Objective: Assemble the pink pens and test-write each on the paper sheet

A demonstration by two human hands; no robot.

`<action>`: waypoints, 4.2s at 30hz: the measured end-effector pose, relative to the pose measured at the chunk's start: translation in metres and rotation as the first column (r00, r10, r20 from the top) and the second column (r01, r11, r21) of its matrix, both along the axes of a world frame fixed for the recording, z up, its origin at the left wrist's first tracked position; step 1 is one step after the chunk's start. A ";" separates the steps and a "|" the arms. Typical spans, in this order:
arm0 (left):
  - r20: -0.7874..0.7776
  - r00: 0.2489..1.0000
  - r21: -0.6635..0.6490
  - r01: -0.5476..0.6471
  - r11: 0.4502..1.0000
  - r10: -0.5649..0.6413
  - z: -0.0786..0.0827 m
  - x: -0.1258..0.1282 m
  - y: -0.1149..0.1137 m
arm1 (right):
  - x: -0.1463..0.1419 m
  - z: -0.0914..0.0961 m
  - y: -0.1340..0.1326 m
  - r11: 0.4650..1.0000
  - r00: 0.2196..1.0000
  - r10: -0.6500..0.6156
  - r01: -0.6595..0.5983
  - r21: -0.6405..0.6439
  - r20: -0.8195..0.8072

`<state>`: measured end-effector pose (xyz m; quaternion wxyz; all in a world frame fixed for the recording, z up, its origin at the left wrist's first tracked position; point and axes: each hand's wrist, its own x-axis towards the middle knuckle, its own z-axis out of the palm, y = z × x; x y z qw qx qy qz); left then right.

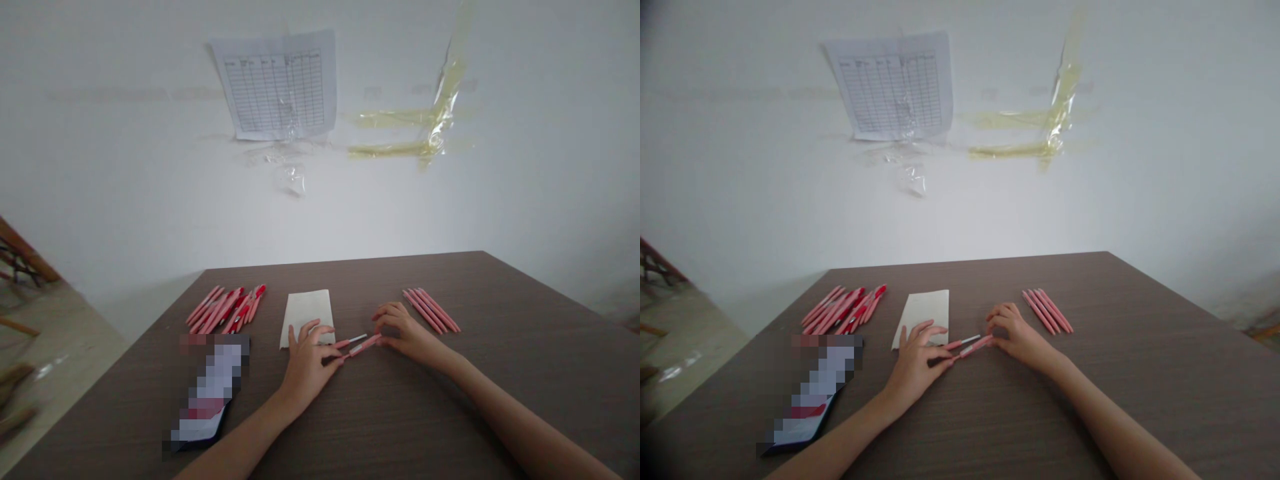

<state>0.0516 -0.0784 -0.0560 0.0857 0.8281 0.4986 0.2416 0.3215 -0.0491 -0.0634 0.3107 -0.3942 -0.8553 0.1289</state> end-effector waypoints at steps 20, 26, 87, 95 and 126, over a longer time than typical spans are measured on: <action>0.031 0.998 0.097 -0.049 0.994 0.046 -0.006 -0.003 -0.001 | 0.007 -0.003 0.003 0.993 0.996 -0.071 0.076 -0.089 0.058; 0.004 1.000 0.052 -0.023 0.998 0.023 -0.003 -0.002 -0.003 | 0.008 -0.003 0.003 0.992 0.994 -0.074 0.081 -0.098 0.082; -0.037 0.999 0.117 0.042 0.992 -0.038 0.004 0.007 -0.003 | 0.009 -0.018 0.006 0.975 0.974 -0.218 0.213 0.065 0.068; -0.094 0.988 0.163 0.138 0.977 -0.124 -0.003 0.012 -0.001 | 0.012 -0.018 0.006 0.973 0.972 -0.226 0.222 0.062 0.059; -0.256 0.933 0.191 0.307 0.932 -0.255 0.001 0.084 0.059 | 0.046 -0.027 0.020 0.909 0.881 -0.406 0.363 0.204 0.242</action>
